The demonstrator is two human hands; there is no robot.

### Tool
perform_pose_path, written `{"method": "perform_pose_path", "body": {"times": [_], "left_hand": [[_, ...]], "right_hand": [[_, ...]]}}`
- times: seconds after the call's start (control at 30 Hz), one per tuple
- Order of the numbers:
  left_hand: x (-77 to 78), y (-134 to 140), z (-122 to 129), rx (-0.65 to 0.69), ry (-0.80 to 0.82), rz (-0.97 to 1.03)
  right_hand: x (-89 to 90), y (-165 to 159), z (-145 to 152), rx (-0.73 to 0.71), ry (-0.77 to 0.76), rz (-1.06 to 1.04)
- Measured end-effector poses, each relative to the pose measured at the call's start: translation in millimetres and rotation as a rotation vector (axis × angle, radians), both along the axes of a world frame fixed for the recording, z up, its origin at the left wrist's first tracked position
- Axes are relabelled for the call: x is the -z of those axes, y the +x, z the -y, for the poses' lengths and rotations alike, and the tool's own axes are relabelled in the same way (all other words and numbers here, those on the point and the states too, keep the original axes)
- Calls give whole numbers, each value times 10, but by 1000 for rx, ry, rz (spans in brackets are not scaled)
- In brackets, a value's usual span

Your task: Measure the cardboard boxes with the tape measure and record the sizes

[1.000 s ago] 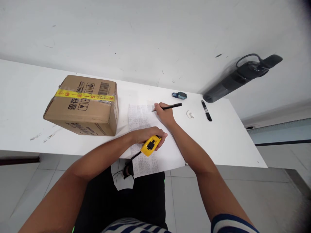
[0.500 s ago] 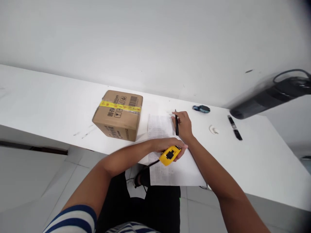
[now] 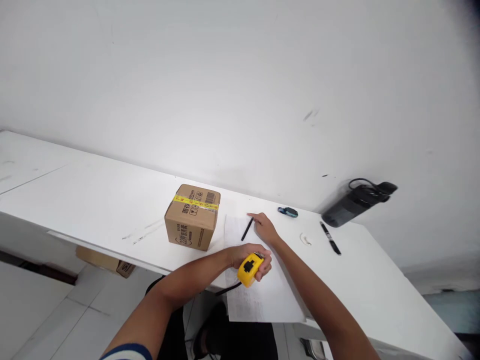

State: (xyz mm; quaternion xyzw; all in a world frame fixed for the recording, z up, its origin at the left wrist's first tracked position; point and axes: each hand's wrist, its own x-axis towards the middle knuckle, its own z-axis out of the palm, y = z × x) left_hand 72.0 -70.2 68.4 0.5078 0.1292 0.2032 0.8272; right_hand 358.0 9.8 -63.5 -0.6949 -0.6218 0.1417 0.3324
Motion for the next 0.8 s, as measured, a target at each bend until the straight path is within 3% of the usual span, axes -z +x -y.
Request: {"method": "perform_pose_path", "body": {"times": [0.1, 0.17, 0.23, 0.3, 0.33, 0.4, 0.5, 0.6, 0.7, 0.8], "left_hand": [[132, 288, -3, 88, -63, 87], [131, 388, 5, 114, -161, 220], [16, 320, 56, -55, -257, 389], [-193, 121, 156, -302, -341, 507], [-316, 6, 213, -399, -375, 531], [-554, -195, 301, -517, -413, 513], [-794, -379, 253, -663, -305, 414], [-826, -548, -32, -958, 4, 284], [-666, -811, -380, -1217, 370, -78], [-357, -1047, -628, -1285, 482, -518]], "right_hand": [[-445, -6, 131, -12, -86, -242], [-792, -138, 410, -132, 40, -359], [-1128, -403, 810, -430, 144, -434], [-1412, -775, 1215, -731, 155, -393], [-1527, -983, 1372, -808, 160, -316], [-1699, -1397, 1527, -755, 232, -197], [-1836, -1884, 1329, -589, 405, -321], [-1893, -2111, 856, -590, 437, -429], [-1956, -2137, 434, -533, 244, -525], [-2015, -2103, 171, -507, 56, -526]]}}
